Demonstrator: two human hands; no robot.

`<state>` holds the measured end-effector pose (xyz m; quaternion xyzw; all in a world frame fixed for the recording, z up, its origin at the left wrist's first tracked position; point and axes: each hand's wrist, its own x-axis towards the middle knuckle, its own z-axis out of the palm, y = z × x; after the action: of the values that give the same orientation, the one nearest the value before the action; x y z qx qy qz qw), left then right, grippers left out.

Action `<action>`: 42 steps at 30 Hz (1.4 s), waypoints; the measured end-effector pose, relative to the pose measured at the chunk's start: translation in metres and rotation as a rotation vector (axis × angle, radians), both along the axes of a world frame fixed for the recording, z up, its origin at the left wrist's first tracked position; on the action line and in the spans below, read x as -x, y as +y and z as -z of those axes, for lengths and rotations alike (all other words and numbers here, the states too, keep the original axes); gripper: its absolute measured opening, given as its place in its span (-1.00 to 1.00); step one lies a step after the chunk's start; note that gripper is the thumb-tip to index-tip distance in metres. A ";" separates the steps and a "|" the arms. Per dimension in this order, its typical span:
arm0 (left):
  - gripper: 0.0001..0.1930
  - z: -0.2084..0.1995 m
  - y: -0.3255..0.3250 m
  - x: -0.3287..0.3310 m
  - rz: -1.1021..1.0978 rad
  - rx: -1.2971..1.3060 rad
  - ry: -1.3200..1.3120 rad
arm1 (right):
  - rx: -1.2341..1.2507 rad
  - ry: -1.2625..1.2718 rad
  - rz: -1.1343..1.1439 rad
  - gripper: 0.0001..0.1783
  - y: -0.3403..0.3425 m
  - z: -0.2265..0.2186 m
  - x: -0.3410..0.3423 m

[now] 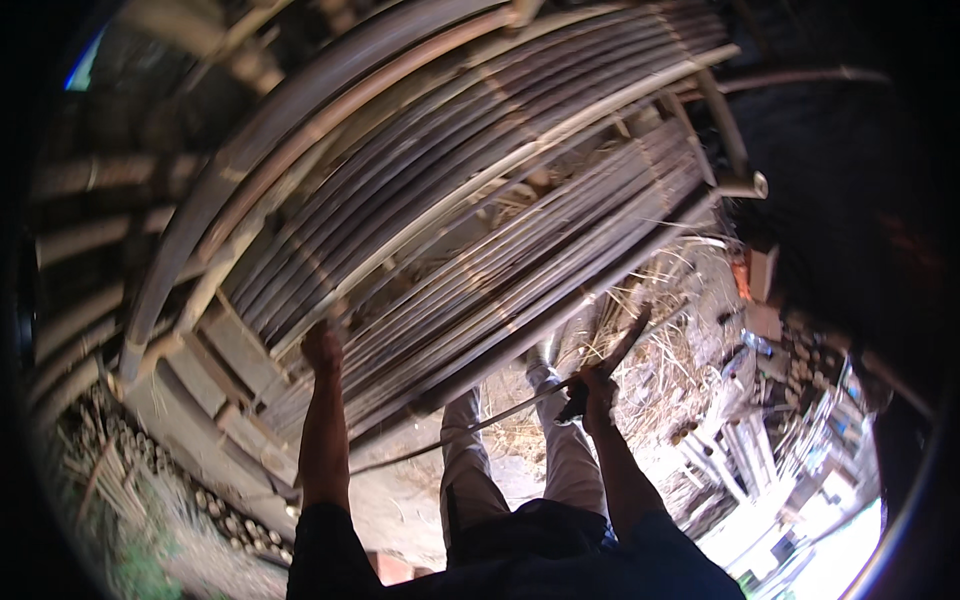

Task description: The person uses a machete to split long bamboo poles into thin strips. They repeatedly position the bamboo against a wooden frame, strike it with the machete to split the material, and then stack the resulting strips.

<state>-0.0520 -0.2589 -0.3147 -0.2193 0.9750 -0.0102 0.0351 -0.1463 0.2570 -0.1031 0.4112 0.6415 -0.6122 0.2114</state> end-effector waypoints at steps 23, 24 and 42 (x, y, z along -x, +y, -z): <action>-0.34 -0.073 0.037 0.065 0.125 -0.294 -0.295 | -0.040 0.110 0.053 -0.74 0.034 0.021 -0.047; -0.34 -0.068 0.043 0.071 0.113 -0.324 -0.312 | -0.085 0.112 0.040 -0.75 0.038 0.028 -0.052; -0.51 -0.013 0.115 0.091 -0.059 -0.330 0.115 | -0.111 -0.034 0.094 -0.78 0.065 0.076 -0.092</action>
<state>-0.1434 -0.1443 -0.3015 -0.2391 0.9570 0.1637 0.0153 -0.0541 0.3215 -0.1795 0.4621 0.6508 -0.5780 0.1701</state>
